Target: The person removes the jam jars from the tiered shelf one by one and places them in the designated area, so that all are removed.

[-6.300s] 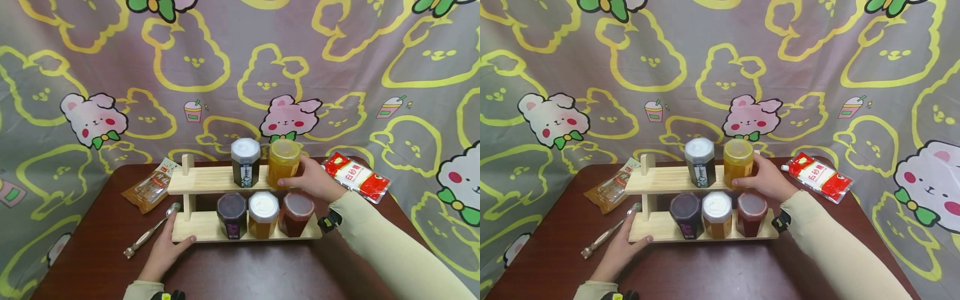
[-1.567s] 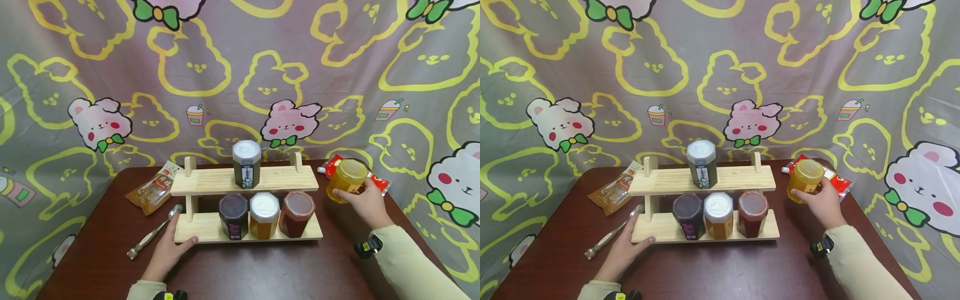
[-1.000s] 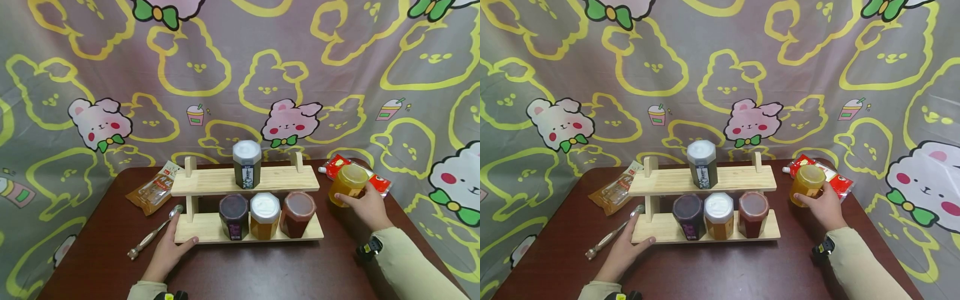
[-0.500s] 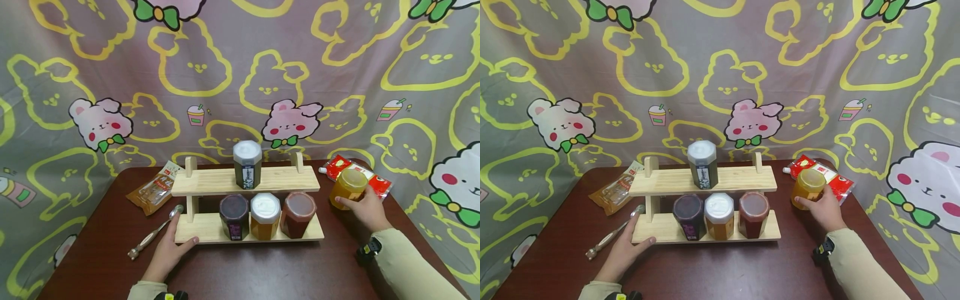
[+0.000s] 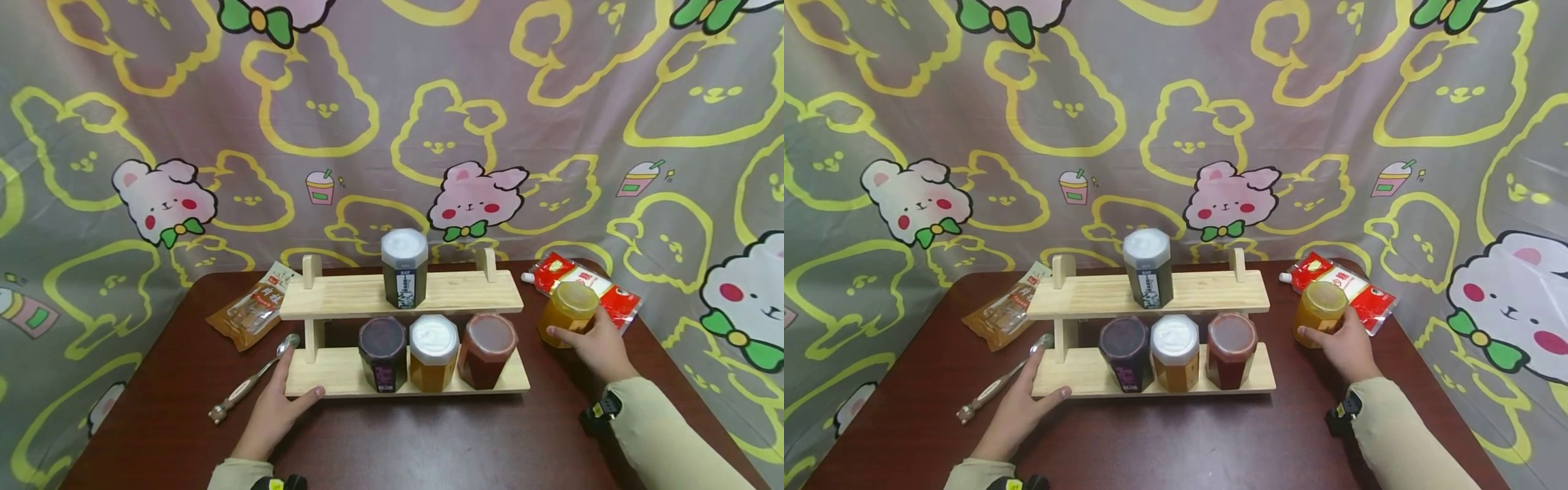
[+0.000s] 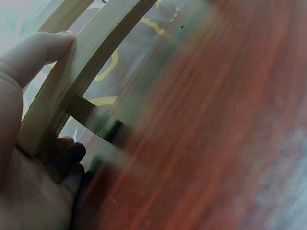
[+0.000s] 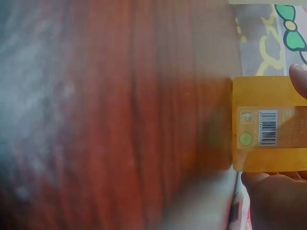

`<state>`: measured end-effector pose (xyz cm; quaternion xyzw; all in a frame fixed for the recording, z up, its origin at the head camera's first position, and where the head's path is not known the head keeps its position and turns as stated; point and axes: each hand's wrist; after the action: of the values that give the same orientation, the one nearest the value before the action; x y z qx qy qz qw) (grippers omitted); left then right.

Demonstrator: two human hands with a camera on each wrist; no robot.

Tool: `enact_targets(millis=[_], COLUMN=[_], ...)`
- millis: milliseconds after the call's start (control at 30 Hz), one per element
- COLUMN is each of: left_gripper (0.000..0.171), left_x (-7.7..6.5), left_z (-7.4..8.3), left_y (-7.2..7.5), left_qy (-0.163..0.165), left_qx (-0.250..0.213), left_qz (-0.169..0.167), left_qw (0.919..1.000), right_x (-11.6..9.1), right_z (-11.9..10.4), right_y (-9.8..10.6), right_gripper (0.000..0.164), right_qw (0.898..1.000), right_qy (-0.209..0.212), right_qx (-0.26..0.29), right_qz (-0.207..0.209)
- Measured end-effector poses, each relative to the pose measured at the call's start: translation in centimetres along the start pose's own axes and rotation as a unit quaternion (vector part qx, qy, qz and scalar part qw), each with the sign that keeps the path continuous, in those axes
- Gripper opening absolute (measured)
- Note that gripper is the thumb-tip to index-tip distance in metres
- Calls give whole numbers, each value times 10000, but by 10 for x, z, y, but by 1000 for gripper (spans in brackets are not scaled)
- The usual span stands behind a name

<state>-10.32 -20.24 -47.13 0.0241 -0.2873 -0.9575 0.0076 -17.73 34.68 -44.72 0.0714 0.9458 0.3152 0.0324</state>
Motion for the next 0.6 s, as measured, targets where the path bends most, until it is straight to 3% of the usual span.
enact_targets(millis=[333,600], left_gripper=[105,105], left_x=[-1,-1], left_z=[-1,0], left_y=[1,1], left_qy=[-18,-54], left_qx=[89,52], left_qz=[-3,13], left_qw=[10000,10000], right_x=[-3,-4], right_z=[12,15], right_y=[-2,-3], right_gripper=[104,98], right_qw=[9983,9966], right_qy=[-390,-677], right_qx=[359,317], right_qz=[-225,-339])
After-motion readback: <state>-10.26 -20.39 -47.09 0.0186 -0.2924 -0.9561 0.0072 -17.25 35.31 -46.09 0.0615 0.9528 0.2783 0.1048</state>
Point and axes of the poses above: each hand's wrist, its own x-axis towards the middle knuckle, its own y-axis out of the back of the hand, z = x × y, and after that the axes turned 2 degrees about -z, right-handed
